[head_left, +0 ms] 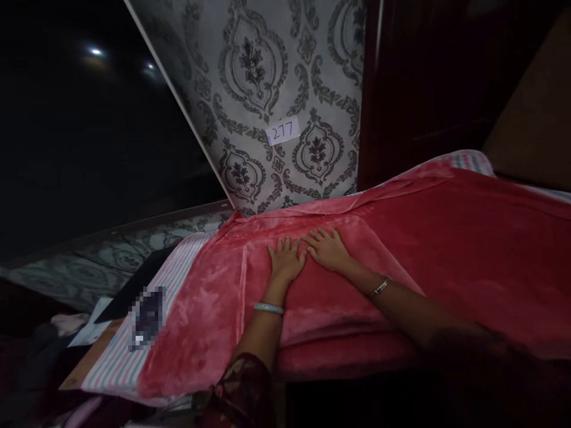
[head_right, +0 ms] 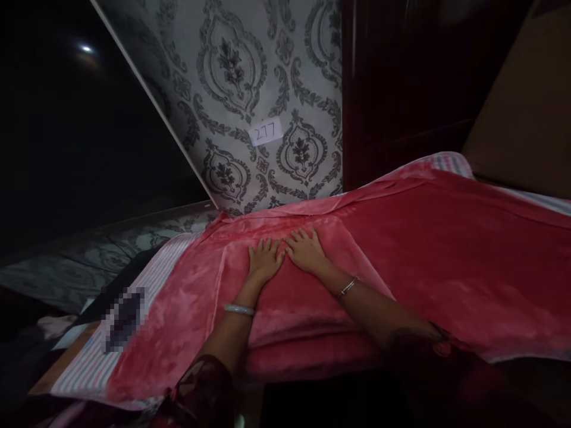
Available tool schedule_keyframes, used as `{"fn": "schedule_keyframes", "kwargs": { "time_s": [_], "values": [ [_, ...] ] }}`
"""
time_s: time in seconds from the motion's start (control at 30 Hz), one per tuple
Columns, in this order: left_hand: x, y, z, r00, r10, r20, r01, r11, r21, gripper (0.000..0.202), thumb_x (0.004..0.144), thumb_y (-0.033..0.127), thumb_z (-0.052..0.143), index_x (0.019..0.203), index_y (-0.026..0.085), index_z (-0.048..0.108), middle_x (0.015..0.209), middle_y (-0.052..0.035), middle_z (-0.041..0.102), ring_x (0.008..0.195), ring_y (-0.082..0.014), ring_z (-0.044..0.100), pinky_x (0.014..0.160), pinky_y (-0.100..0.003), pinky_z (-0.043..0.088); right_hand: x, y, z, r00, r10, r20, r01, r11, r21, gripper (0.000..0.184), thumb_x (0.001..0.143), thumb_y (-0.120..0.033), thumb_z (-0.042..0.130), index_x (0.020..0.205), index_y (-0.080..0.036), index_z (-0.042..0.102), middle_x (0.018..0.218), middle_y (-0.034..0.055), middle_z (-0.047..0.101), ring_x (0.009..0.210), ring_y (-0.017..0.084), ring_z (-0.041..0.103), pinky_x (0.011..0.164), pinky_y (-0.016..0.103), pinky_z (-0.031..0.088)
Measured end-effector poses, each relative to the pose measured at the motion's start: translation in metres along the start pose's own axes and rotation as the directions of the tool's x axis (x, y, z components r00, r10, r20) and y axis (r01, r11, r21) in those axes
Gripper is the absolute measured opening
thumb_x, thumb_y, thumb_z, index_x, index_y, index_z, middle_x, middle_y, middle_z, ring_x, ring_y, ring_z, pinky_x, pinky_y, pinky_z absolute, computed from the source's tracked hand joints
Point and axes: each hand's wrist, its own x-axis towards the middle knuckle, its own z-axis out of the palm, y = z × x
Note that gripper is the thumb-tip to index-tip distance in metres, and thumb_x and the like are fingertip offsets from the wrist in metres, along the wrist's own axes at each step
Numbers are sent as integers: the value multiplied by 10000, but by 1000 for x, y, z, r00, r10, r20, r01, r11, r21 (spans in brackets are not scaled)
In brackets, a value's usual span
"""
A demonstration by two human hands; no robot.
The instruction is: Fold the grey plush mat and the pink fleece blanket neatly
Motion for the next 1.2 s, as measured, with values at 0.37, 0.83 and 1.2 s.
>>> {"fn": "schedule_keyframes", "kwargs": {
  "time_s": [0.37, 0.83, 1.2],
  "values": [
    [-3, 1, -15, 999, -15, 48, 17, 999, -48, 666, 971, 588, 285, 1576, 313, 313, 1666, -55, 269, 1546, -322, 191, 1228, -642, 127, 0, -5, -8, 999, 29, 44, -29, 1000, 4, 533, 1024, -390, 314, 1522, -267, 457, 1595, 83, 398, 1473, 304, 322, 1179, 586, 208],
    [-74, -72, -21, 990, -136, 22, 136, 991, 9, 680, 965, 600, 352, 1582, 318, 296, 1698, -57, 153, 1566, -327, 68, 1193, -585, 289, -83, 64, -18, 983, 176, 48, -175, 984, -26, 599, 1003, -546, 336, 1555, -321, 398, 1659, 81, 263, 1524, 347, 184, 1143, 625, 286],
    [-74, -68, -10, 992, -126, -12, 127, 992, 14, 688, 974, 582, 340, 1591, 285, 280, 1699, -63, 159, 1567, -322, 76, 1168, -534, 364, -87, 62, -9, 984, 176, -10, -176, 984, -30, 582, 1015, -526, 323, 1555, -324, 398, 1658, 67, 269, 1514, 347, 198, 1126, 598, 334]
  ]
}}
